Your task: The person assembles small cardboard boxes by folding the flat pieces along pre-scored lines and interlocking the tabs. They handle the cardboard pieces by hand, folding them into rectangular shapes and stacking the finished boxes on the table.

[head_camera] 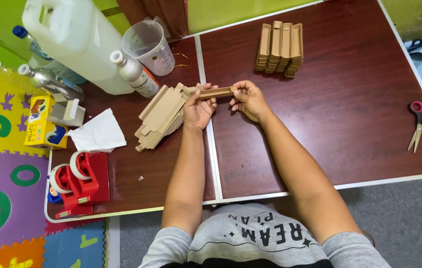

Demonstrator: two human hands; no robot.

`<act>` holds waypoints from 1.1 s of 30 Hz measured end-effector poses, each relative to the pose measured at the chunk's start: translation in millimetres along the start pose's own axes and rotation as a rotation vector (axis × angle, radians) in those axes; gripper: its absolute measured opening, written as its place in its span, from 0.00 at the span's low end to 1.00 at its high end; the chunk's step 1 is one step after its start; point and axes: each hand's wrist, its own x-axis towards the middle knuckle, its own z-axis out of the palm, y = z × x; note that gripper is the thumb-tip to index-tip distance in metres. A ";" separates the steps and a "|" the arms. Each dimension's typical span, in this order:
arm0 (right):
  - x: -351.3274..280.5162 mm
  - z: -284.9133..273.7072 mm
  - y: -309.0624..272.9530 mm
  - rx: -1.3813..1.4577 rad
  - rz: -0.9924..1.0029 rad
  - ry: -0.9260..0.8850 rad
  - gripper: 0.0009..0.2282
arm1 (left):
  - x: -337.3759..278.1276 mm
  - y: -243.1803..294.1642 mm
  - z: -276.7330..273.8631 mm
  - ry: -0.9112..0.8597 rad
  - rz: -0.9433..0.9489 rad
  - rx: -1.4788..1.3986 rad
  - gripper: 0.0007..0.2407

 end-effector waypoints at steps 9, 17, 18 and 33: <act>11.1 -16.3 13.8 0.079 0.034 -0.073 0.13 | 5.1 -18.1 -2.7 0.114 0.003 0.064 0.13; 1.0 -0.5 14.2 -0.193 -0.197 -0.003 0.14 | 1.8 -3.7 30.6 0.120 -0.053 0.004 0.09; 0.4 -1.4 16.4 -0.228 -0.240 0.022 0.14 | 0.2 -3.8 32.3 0.109 -0.060 -0.002 0.09; 1.0 4.7 24.0 -0.312 -0.289 0.057 0.14 | 10.4 -7.6 15.6 0.140 -0.092 0.022 0.14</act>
